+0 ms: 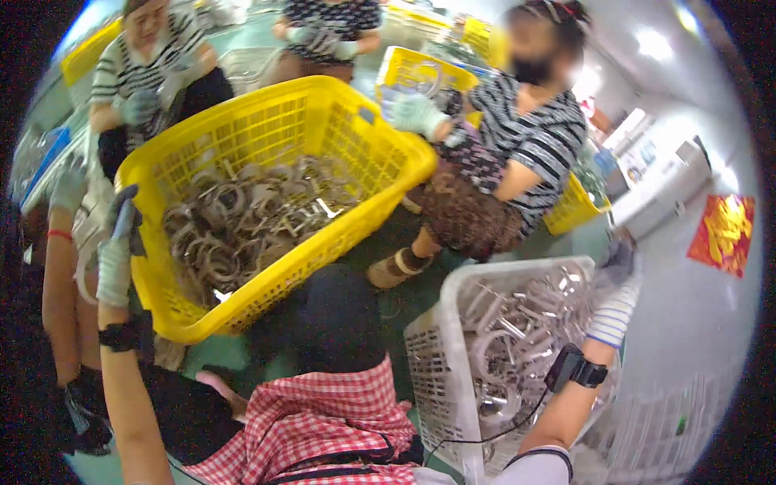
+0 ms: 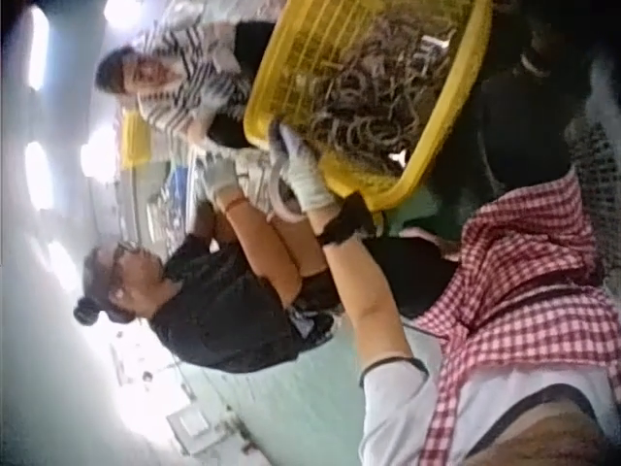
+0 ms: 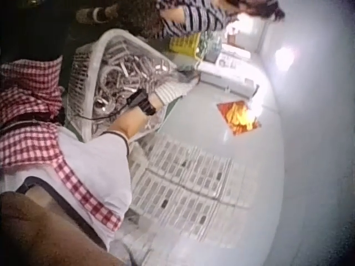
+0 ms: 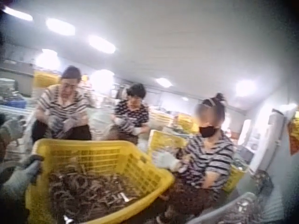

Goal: Sorting and organizing plastic or rubber circular parts and strips into baskets while working on the floor.

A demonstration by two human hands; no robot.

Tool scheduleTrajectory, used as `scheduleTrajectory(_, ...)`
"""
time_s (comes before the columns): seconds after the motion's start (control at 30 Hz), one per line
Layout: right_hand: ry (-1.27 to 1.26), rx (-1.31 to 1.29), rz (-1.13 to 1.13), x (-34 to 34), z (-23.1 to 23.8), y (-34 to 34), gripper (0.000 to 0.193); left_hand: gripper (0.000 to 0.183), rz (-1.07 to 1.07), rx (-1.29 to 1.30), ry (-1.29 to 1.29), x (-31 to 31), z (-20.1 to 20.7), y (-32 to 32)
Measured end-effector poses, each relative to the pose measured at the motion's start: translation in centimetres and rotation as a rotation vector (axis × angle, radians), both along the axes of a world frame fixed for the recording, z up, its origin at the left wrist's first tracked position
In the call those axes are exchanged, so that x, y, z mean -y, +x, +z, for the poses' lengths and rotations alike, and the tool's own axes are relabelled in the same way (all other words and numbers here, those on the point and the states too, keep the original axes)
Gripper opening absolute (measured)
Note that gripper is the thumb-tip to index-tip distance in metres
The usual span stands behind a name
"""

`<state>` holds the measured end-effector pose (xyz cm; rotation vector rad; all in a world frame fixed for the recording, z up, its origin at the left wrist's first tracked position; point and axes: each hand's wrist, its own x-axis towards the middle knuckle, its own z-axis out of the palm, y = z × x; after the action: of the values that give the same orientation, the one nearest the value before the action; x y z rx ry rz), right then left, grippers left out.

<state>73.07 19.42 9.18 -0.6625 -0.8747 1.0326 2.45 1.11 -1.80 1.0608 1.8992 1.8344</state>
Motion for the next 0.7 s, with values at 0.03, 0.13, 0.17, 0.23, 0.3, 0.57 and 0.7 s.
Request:
scheduleTrajectory(0.03, 0.009, -0.007, 0.112, -1.1, 1.7, -3.9, 0.035, 0.031, -0.005, -0.049, -0.001, 0.6, 0.7, -0.5)
scheduleTrajectory(0.13, 0.121, -0.055, 0.52, -1.0, 4.9, -20.6, 0.047, 0.027, -0.047, 0.026, 0.039, 0.6, 1.2, 0.4)
scheduleTrajectory(0.17, 0.162, 0.002, 0.695, -1.3, 5.0, -24.8, 0.048, 0.026, -0.053, 0.041, 0.08, 0.6, 0.8, 0.8)
scheduleTrajectory(0.23, 0.109, -0.114, 0.881, -0.9, 5.0, -33.7, 0.037, 0.029, -0.042, 0.069, 0.039, 0.6, 0.3, 1.1)
scheduleTrajectory(0.3, 0.023, -0.148, 1.124, -0.6, 4.6, -42.2, 0.037, 0.029, -0.057, 0.048, 0.046, 1.0, 0.4, 0.7)
scheduleTrajectory(0.57, -0.595, -0.049, 1.237, -4.7, -10.6, -67.8, 0.013, 0.027, -0.076, 0.164, 0.104, 0.4, 0.2, 0.3)
scheduleTrajectory(0.7, -0.159, 1.31, 0.968, -3.7, -21.5, -70.9, 0.026, 0.027, -0.1, 0.198, 0.179, 1.1, 0.4, -0.4)
